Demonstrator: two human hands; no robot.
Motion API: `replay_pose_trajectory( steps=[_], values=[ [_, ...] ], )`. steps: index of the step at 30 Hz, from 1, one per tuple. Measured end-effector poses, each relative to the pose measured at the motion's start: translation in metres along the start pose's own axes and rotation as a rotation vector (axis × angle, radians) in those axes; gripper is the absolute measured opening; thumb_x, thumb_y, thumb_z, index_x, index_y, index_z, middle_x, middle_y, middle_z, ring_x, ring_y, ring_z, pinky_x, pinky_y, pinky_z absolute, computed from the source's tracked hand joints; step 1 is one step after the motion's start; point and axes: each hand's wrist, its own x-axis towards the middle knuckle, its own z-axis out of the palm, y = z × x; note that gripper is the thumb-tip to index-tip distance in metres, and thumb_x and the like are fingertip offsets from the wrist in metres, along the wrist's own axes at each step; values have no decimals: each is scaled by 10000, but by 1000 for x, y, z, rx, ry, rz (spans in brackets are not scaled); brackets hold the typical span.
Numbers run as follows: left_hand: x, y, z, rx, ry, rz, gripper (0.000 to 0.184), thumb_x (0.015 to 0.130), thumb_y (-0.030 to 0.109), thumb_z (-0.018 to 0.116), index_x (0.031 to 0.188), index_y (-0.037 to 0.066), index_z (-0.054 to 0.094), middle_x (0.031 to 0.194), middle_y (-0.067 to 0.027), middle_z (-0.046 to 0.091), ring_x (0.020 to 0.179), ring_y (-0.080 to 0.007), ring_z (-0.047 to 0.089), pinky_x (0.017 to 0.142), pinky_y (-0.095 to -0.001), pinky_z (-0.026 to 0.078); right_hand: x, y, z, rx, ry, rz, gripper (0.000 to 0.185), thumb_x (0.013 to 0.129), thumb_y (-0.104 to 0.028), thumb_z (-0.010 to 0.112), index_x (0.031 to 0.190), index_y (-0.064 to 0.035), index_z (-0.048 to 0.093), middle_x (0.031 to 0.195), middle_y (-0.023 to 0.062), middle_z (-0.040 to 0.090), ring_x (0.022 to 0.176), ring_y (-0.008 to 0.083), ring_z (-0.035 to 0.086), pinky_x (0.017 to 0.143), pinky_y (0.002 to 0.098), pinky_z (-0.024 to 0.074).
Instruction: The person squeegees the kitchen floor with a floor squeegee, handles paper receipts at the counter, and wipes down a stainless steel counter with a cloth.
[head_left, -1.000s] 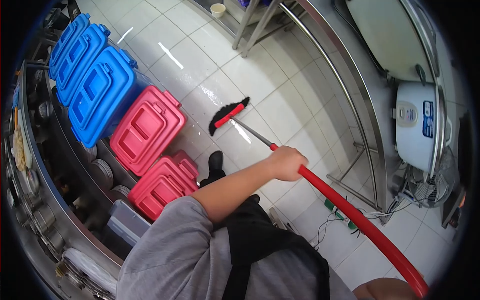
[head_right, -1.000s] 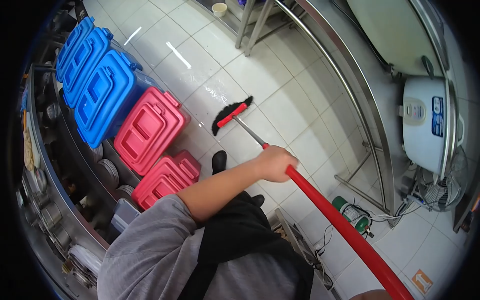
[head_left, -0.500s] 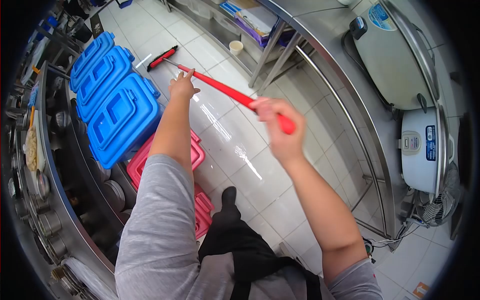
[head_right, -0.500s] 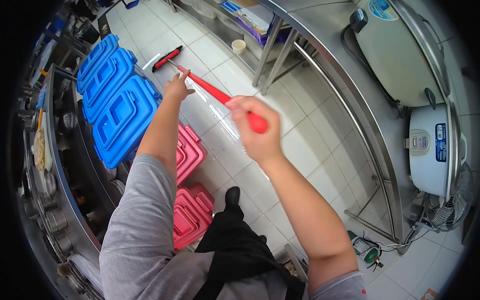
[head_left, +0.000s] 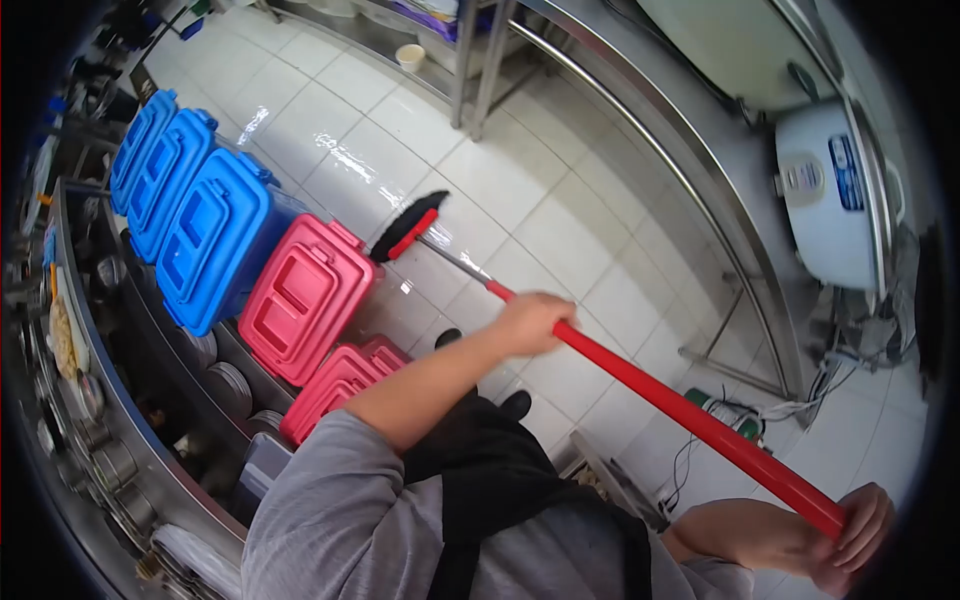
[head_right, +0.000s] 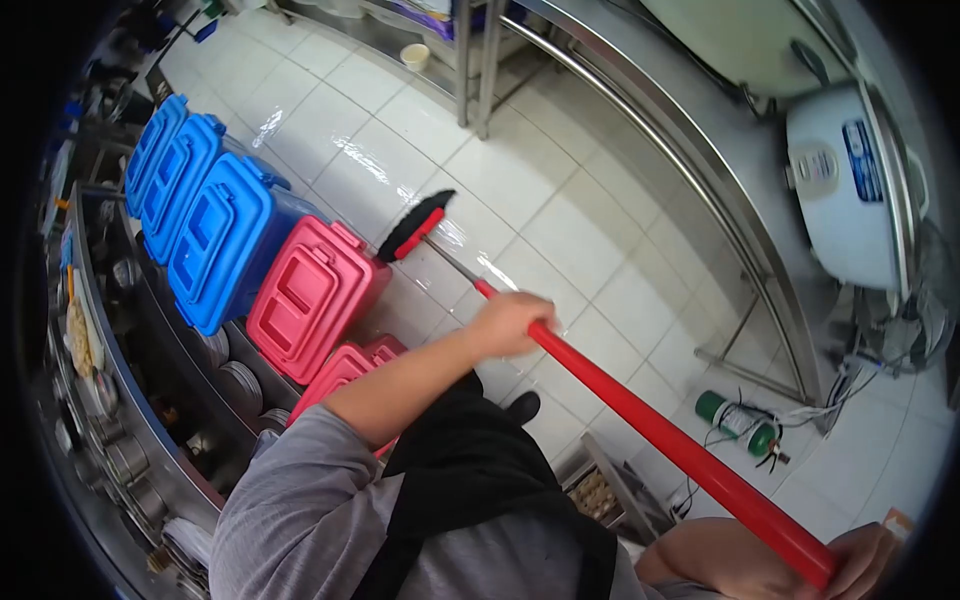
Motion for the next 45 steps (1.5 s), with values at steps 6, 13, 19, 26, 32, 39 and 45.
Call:
replay_pose_trajectory(
  steps=[6, 13, 19, 26, 32, 39, 45],
  values=[
    [12, -144, -53, 574, 145, -84, 166, 781, 132, 657, 703, 12, 573, 772, -178, 592, 786, -363, 575, 722, -436, 446, -126, 104, -53, -103, 310, 193, 271, 878, -171, 514, 642, -98, 403, 533, 31, 471, 490, 192, 463, 500, 332, 365],
    [57, -48, 78, 516, 24, -103, 295, 849, 208, 634, 663, 3, 534, 726, -191, 580, 738, -384, 546, 665, -447, 434, -197, 13, -167, 40, 355, 54, 265, 911, -196, 508, 677, -117, 413, 528, -11, 456, 483, 153, 433, 550, 348, 368],
    [127, -18, 259, 345, -88, 77, 290, 834, 177, 626, 654, 2, 482, 676, -183, 530, 695, -386, 526, 629, -440, 420, -269, -79, -207, -315, 408, 112, 251, 893, -215, 512, 676, -131, 419, 475, -30, 418, 422, 124, 385, 521, 327, 329],
    [74, 132, 442, 8, -460, 358, 252, 788, 200, 631, 637, 32, 518, 673, -152, 588, 717, -368, 577, 643, -453, 452, -313, -291, -158, -527, 681, 42, 302, 861, -121, 533, 607, -184, 382, 406, -73, 361, 380, 47, 353, 541, 230, 298],
    [55, 230, 503, -50, -732, 462, 314, 772, 277, 674, 626, 49, 514, 642, -131, 575, 688, -342, 583, 638, -443, 452, -323, -365, -99, -901, 941, -214, 323, 933, -345, 468, 656, -201, 382, 482, -101, 338, 382, 46, 326, 434, 234, 342],
    [53, 185, 583, -303, -335, 534, 449, 782, 435, 677, 586, 79, 485, 559, -116, 516, 566, -349, 523, 637, -440, 440, -342, -316, -100, -1174, 983, -204, 301, 841, -145, 547, 583, -152, 391, 498, -28, 377, 495, 88, 394, 567, 259, 322],
    [5, 253, 561, -286, -786, 529, 444, 803, 433, 664, 647, 54, 494, 608, -143, 532, 581, -351, 530, 604, -424, 433, -289, -355, -87, -962, 392, -291, 249, 963, -358, 456, 821, -154, 471, 582, -87, 410, 435, 29, 408, 415, 182, 404]
  ],
)
